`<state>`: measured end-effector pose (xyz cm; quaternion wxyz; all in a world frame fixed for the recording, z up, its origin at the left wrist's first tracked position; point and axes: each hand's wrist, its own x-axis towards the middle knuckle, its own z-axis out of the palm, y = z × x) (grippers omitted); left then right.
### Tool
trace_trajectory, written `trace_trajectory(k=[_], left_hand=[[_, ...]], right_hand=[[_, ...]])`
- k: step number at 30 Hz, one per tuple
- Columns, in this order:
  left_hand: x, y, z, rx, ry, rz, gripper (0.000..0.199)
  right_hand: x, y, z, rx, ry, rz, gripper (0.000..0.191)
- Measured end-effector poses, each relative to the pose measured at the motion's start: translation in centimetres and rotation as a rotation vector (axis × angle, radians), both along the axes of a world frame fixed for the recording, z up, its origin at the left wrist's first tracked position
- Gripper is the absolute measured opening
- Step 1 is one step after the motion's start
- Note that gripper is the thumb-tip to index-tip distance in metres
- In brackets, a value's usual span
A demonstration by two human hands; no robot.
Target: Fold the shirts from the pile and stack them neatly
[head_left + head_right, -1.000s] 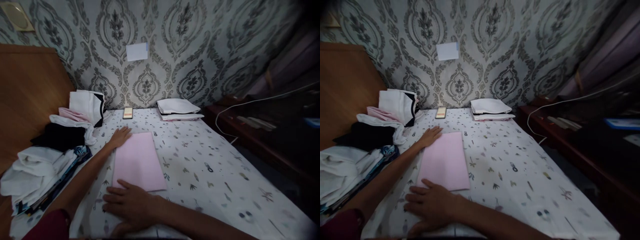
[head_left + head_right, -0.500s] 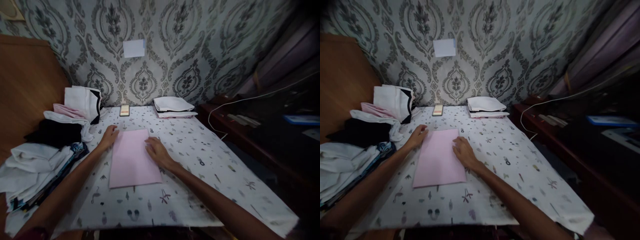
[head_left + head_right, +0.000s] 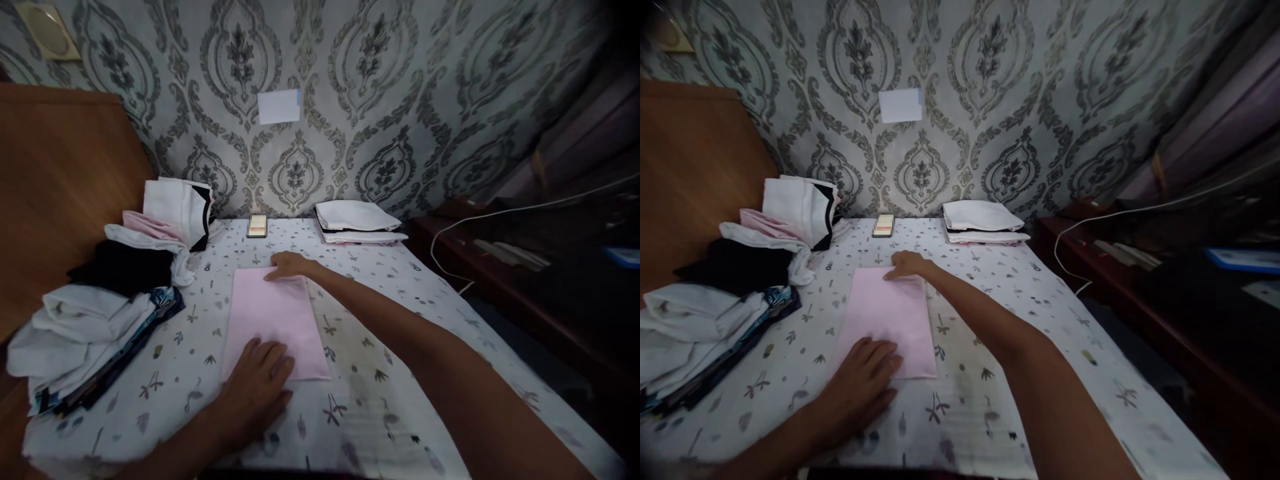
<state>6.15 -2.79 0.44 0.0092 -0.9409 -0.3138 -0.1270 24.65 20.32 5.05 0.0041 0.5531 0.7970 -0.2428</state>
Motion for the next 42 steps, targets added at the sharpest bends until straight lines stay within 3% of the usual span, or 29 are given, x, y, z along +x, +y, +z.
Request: trace_trajectory(k=[5,10,13,18,21,23,25,27,29,33,37,40,42], left_hand=[[-0.1,0.3,-1.5,0.104,-0.101,0.025,0.032],[-0.1,1.2,-3.1,0.257,-0.123,-0.059,0.036],[-0.1,1.1,-2.9,0.218,-0.142,-0.058,0.039],[-1.6,1.7,-1.1,-0.04,-0.311,0.049,0.035],[-3.4,4.6,-0.3,-0.244,-0.557,0.306,0.04],[-4.4,7.2,0.1,-0.482,-0.7,0.447,0.048],[-4.7,9.8,0.4,-0.745,-0.799,0.511,0.055],[-4.2,12.0,0.8,-0.962,-0.839,0.52,0.061],[-3.0,13.6,1.3,-1.077,-0.811,0.523,0.063],[0.0,15.8,2.6,-1.087,-0.664,0.563,0.056],[2.6,17.1,3.6,-1.224,-0.563,0.43,0.037],[4.2,17.0,3.5,-1.339,-0.647,0.408,0.035],[5.2,16.4,3.1,-1.447,-0.822,0.429,0.035]], right_hand=[[-1.3,1.6,1.7,-0.218,-0.005,0.101,0.055],[-2.4,1.8,3.3,-0.297,0.034,0.058,0.06],[-2.7,1.4,3.9,-0.382,0.081,0.028,0.058],[-1.5,0.7,4.6,-0.455,0.21,0.019,0.046],[1.1,0.7,4.9,-0.442,0.292,-0.008,0.047],[3.4,0.5,5.0,-0.42,0.355,-0.062,0.047],[5.8,0.0,5.0,-0.403,0.441,-0.162,0.046],[8.1,-0.9,4.8,-0.399,0.527,-0.266,0.044],[10.1,-1.9,4.7,-0.39,0.605,-0.346,0.042],[13.3,-4.9,4.9,-0.256,0.751,-0.405,0.041],[15.3,-9.5,6.2,-0.064,0.754,-0.341,0.044],[16.3,-13.2,7.0,0.049,0.778,-0.308,0.042],[17.1,-15.2,6.9,0.097,0.829,-0.354,0.041]])
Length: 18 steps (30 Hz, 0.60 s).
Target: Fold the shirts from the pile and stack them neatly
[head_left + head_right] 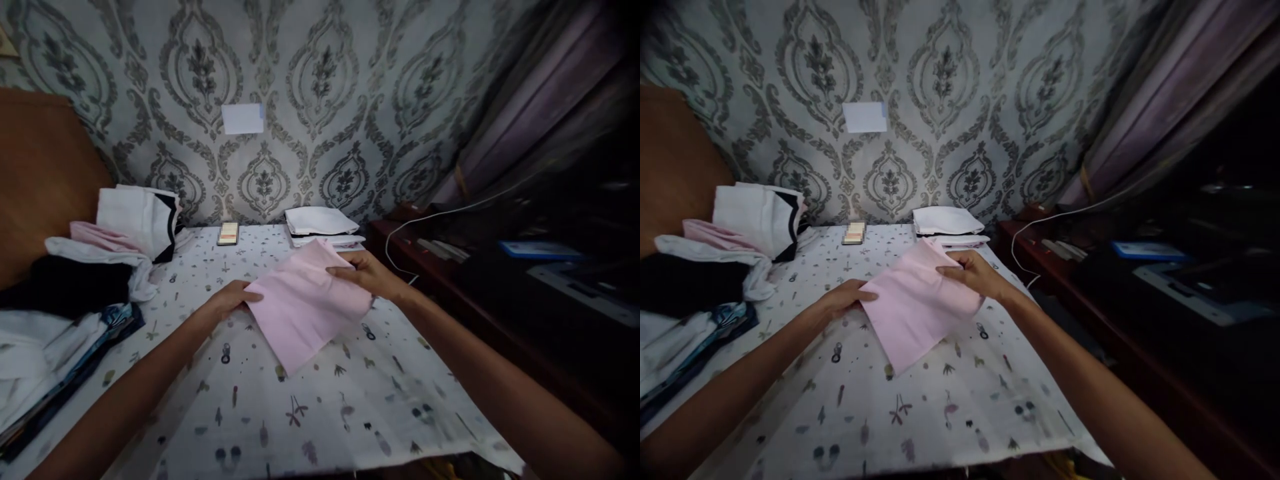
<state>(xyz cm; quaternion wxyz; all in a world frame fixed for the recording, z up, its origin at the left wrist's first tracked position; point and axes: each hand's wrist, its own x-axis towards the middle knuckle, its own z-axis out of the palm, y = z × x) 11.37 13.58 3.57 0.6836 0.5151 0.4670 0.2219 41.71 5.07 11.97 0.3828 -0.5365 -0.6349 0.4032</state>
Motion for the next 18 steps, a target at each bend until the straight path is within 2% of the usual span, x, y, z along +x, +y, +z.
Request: trace_trajectory(k=[4,7,9,11,15,18], left_hand=[[2.0,-1.8,-0.7,-0.144,-0.259,0.205,0.029],[3.6,-3.1,-0.8,-0.158,-0.287,0.172,0.036],[4.7,-3.7,-0.8,-0.158,-0.255,0.111,0.049],[6.0,-3.9,-0.8,-0.148,-0.214,0.11,0.056],[8.5,-2.0,-0.3,-0.082,-0.208,0.186,0.051],[11.1,1.8,1.5,0.016,-0.254,0.179,0.045]], right_hand=[[2.0,-2.1,-1.9,-0.075,0.155,-0.165,0.044],[3.7,-2.3,-3.9,-0.122,0.229,-0.233,0.048],[4.8,-2.1,-5.1,-0.13,0.252,-0.248,0.048],[5.7,-1.7,-6.1,-0.139,0.28,-0.244,0.048],[8.4,0.2,-6.9,-0.148,0.337,-0.257,0.05],[11.6,3.5,-6.2,-0.086,0.332,-0.35,0.055]])
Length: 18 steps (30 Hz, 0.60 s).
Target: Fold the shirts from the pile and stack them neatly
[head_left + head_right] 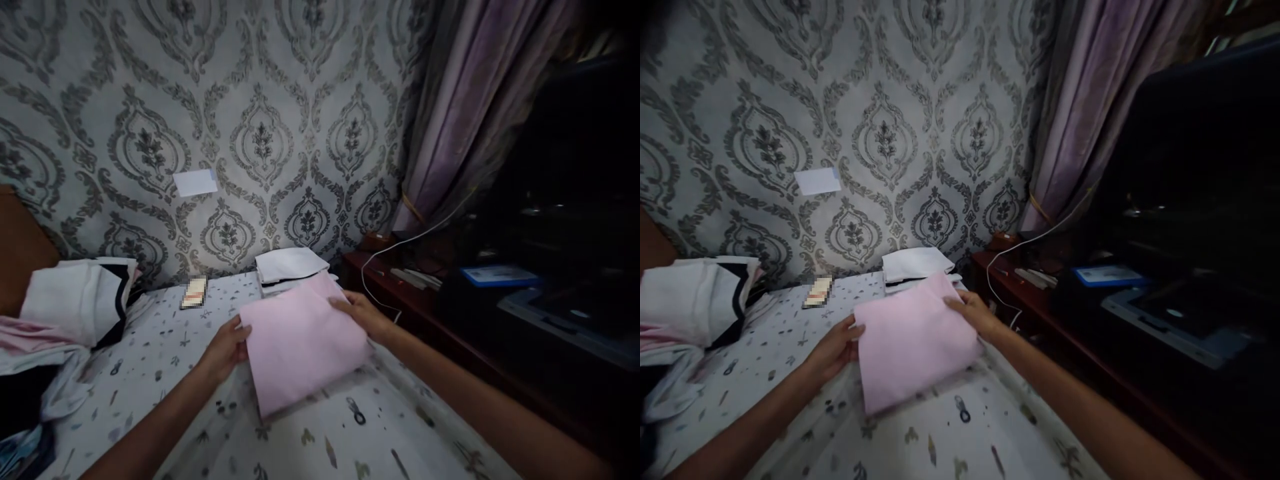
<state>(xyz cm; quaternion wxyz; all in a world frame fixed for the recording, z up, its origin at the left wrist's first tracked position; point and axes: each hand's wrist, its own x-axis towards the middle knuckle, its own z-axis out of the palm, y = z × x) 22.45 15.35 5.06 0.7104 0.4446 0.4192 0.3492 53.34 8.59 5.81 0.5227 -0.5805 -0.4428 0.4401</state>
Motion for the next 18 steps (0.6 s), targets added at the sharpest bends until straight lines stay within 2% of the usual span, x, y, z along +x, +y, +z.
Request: trace_trajectory(k=[3,6,9,11,13,15,18], left_hand=[[3.4,5.5,2.9,0.124,-0.028,0.016,0.035],[7.3,11.8,5.6,0.194,-0.021,0.098,0.03],[10.9,17.7,6.6,0.202,-0.008,0.146,0.027],[12.7,20.9,5.7,0.194,0.02,0.179,0.028],[14.0,23.2,3.8,0.163,0.071,0.22,0.027],[14.8,24.8,1.2,0.116,0.13,0.257,0.027],[15.1,26.3,-2.1,0.069,0.175,0.284,0.036]], right_hand=[[3.7,5.0,1.9,0.08,-0.041,-0.094,0.055],[7.1,11.0,4.0,0.117,-0.113,-0.148,0.048],[9.7,17.3,4.8,0.097,-0.162,-0.205,0.039],[10.9,20.9,4.1,0.062,-0.209,-0.235,0.033],[11.6,23.8,2.4,0.014,-0.277,-0.254,0.028],[12.0,25.8,0.2,-0.036,-0.357,-0.264,0.022],[12.5,27.1,-2.7,-0.085,-0.463,-0.265,0.019]])
